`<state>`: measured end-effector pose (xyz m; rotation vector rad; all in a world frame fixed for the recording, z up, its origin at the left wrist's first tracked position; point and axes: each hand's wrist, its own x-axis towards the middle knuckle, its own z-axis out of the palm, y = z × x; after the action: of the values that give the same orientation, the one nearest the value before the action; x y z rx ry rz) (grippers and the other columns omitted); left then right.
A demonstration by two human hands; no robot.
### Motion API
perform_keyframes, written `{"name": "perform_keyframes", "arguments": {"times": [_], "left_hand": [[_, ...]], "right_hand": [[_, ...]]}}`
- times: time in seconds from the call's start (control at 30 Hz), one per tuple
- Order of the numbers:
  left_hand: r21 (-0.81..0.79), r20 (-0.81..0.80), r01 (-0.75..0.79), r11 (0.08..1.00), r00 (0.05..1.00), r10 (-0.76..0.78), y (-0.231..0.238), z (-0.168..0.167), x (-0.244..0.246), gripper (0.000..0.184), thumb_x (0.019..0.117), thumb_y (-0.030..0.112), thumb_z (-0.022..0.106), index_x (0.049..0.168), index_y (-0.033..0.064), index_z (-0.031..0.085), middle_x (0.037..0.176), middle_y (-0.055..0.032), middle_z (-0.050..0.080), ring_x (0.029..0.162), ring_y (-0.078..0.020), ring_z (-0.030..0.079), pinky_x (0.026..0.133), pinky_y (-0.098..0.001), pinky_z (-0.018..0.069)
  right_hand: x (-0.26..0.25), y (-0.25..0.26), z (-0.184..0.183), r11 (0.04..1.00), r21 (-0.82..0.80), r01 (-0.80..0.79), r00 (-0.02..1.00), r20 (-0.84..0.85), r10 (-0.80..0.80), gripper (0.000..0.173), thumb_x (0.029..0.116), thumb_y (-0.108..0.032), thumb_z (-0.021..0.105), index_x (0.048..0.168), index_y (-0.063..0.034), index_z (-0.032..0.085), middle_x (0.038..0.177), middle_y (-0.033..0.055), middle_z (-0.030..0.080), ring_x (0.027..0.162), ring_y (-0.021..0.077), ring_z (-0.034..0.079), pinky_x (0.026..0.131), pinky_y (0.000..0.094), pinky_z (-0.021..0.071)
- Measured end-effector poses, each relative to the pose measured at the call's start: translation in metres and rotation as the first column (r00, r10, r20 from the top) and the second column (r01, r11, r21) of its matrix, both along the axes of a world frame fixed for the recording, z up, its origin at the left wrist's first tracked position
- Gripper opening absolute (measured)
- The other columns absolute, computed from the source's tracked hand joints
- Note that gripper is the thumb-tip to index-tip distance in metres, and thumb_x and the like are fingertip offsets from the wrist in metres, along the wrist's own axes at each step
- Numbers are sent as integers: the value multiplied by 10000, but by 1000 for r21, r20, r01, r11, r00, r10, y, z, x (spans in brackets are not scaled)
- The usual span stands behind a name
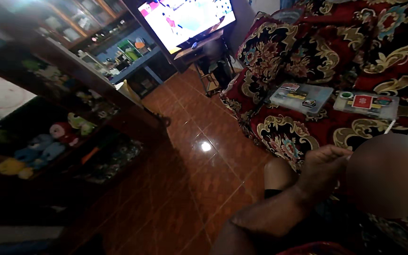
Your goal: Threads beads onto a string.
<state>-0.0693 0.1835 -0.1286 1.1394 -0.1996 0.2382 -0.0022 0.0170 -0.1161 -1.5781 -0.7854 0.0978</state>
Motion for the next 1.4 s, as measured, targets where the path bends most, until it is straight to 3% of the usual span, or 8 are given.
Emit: {"name": "perform_keyframes", "arguments": {"times": [1.4], "left_hand": [[-14,-38,23,1000,999,-23,-4,0,-1,151,1028,37,533,1046,-39,662,891,-69,729,804,-119,704,785,-302,589]], "right_hand": [[1,-2,-7,999,50,2,1000,12,-2,100,962,-184,673,1007,-95,662,806,-113,649,678,-57,591,616,124,513]]}}
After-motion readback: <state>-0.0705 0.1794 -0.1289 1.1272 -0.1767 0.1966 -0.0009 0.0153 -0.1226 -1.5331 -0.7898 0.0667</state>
